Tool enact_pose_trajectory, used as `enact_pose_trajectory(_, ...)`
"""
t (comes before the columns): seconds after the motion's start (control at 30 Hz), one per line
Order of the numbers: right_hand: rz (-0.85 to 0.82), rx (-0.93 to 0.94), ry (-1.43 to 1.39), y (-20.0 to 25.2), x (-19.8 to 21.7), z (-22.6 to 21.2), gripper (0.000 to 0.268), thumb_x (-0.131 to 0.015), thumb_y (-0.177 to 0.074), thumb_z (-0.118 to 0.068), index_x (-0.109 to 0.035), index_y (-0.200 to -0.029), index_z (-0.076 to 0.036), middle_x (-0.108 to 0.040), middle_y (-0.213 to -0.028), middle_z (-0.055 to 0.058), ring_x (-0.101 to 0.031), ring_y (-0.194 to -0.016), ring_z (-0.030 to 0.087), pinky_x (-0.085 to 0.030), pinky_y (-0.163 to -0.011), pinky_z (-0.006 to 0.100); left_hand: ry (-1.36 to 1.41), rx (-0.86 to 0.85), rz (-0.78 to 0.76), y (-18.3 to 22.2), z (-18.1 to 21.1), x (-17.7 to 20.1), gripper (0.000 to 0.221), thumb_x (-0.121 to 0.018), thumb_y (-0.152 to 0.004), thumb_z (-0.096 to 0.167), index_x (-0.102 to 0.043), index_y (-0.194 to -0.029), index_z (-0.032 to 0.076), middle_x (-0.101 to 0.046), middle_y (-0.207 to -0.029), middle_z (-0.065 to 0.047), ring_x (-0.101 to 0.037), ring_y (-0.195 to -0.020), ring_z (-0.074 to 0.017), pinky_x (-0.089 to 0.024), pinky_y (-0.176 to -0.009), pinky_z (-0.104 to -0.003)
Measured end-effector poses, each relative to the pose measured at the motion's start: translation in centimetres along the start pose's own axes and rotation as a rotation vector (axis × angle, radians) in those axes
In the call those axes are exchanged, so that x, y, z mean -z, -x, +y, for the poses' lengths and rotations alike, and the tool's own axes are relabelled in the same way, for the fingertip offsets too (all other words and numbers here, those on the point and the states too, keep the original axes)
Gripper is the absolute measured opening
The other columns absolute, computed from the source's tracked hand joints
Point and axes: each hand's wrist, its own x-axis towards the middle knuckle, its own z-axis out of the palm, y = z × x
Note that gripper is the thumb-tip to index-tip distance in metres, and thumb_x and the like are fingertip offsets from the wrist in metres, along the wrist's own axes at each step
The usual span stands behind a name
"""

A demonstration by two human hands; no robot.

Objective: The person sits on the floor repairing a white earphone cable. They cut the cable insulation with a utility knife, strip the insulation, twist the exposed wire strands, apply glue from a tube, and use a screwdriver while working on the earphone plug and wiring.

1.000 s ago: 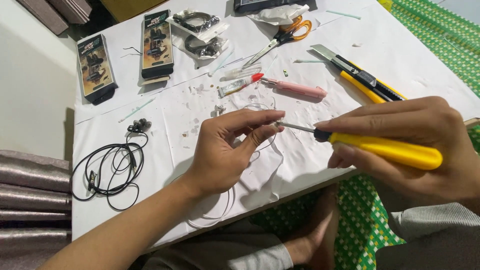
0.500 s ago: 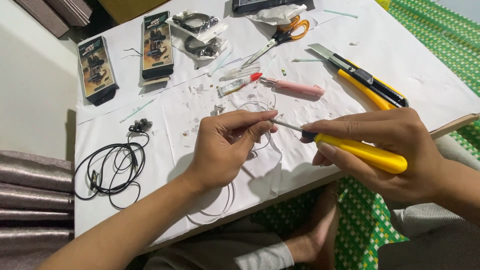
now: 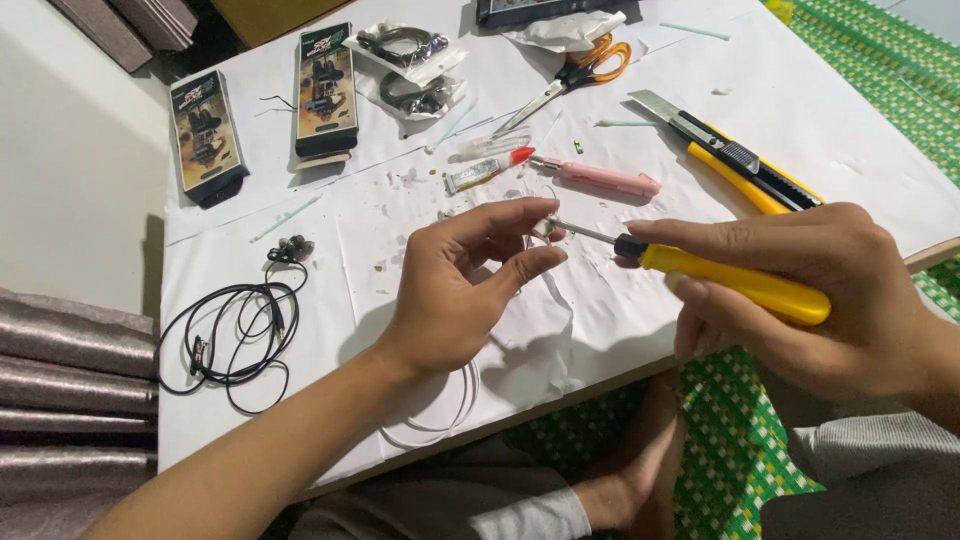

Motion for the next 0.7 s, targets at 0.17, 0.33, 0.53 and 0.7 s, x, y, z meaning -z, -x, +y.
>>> enact_pose_trajectory(0.17,-0.062,-0.160,0.058,0.2,0.4,0.3,0.048,-0.073,-0.072,-0.007,-0.078,-0.119,-0.017,-0.090,-0.065,0.003,-0.089,-0.048,0.008,-0.073,-0.041,0.020,0.004,-0.083,0.051,0.0,-1.1,0.0,0.027,-0.076,-0.088,0.004,-0.073,-0.115,0.003,-0.077,-0.097,-0.007,-0.068,-0.082,-0.0086,-0.060,-0.078,-0.022)
enact_pose_trajectory(0.33,-0.102,-0.388,0.094,0.1,0.2,0.3,0.054,-0.077,-0.072,-0.005,-0.084,-0.120,-0.030,-0.090,-0.049,0.002,-0.082,-0.036,0.010,-0.068,-0.032,0.025,-0.089,-0.145,0.092,0.1,-0.8,-0.1,0.024,-0.077,-0.088,0.006,-0.074,-0.112,0.002,-0.076,-0.094,-0.006,-0.065,-0.076,-0.0083,-0.058,-0.072,-0.022)
enact_pose_trajectory(0.53,-0.149,-0.340,0.295,0.0,-0.6,-0.8,0.055,-0.074,-0.079,-0.014,-0.074,-0.133,-0.025,-0.084,-0.059,0.001,-0.051,-0.037,0.016,-0.045,-0.034,0.035,-0.033,-0.163,0.097,0.0,-0.4,0.1,0.030,-0.080,-0.086,0.003,-0.073,-0.115,0.001,-0.073,-0.091,-0.007,-0.065,-0.081,-0.0096,-0.059,-0.079,-0.023)
enact_pose_trajectory(0.7,-0.139,-0.436,0.238,1.8,-1.6,-1.8,0.021,-0.054,-0.097,-0.026,-0.074,-0.094,-0.018,-0.081,-0.053,0.000,-0.069,-0.039,0.016,-0.058,-0.044,0.032,0.210,-0.169,0.028,0.5,0.8,-0.8,0.027,-0.080,-0.084,0.000,-0.073,-0.111,-0.001,-0.076,-0.098,-0.012,-0.070,-0.086,-0.0122,-0.062,-0.083,-0.023)
